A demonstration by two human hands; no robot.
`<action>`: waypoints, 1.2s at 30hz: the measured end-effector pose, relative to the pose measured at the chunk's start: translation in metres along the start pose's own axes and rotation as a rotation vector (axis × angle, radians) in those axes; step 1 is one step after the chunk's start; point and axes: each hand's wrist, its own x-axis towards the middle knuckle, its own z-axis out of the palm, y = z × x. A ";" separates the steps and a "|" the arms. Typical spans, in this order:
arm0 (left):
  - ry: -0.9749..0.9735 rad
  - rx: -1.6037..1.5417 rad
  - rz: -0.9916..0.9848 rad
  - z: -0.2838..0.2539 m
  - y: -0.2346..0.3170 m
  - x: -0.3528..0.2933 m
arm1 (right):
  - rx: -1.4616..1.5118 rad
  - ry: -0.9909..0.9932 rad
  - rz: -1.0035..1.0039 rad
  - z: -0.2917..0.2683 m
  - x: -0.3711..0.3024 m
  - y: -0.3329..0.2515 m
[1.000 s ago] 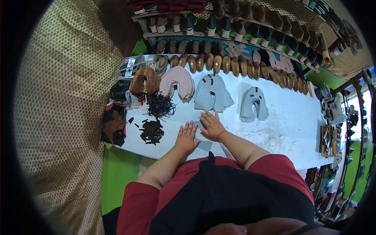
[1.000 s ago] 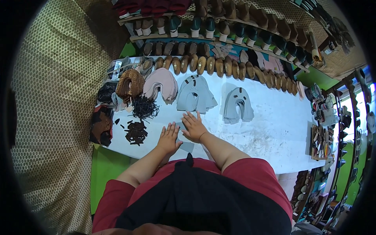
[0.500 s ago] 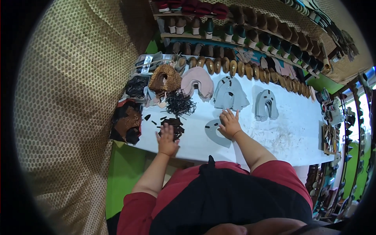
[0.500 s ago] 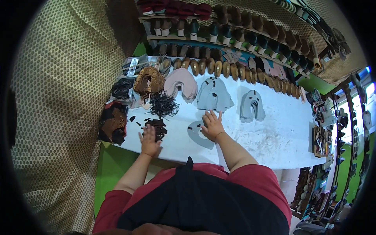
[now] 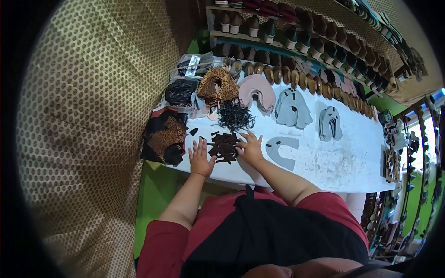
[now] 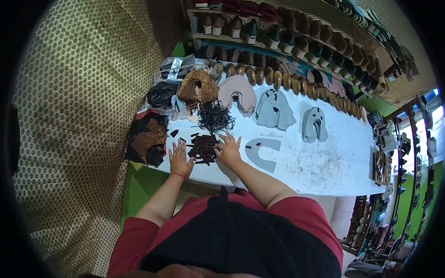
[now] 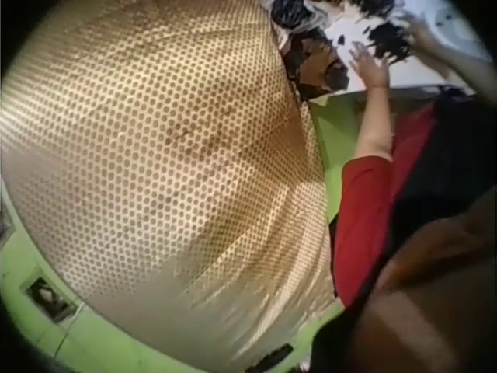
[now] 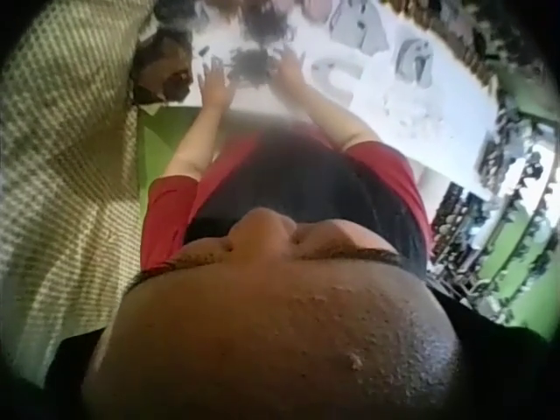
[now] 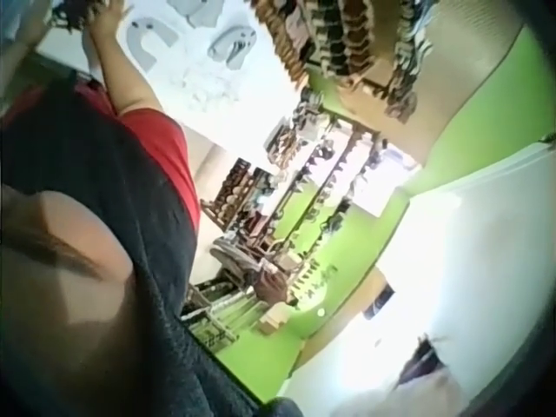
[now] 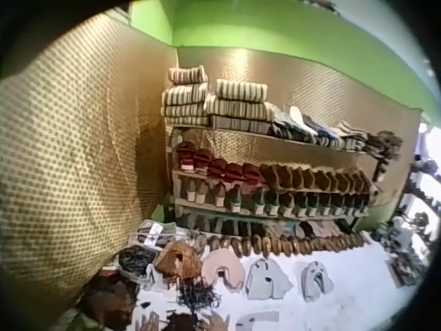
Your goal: Attaching small decorative or functional components to pre-cut shoe upper material on a workbench.
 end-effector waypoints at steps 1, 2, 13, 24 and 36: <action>-0.001 -0.002 0.001 0.001 -0.001 -0.001 | 0.001 -0.031 -0.012 0.002 0.000 -0.005; -0.003 -0.007 0.006 0.001 -0.003 -0.001 | -0.001 -0.031 -0.010 0.004 0.000 -0.010; -0.085 -0.009 -0.002 -0.004 0.000 0.000 | -0.152 0.021 -0.175 0.010 0.001 -0.038; -0.109 -0.033 -0.016 -0.006 0.000 0.000 | 0.002 0.255 0.539 -0.047 -0.051 0.034; -0.115 0.018 -0.013 -0.004 0.004 0.001 | -0.064 0.290 0.767 -0.062 -0.078 0.062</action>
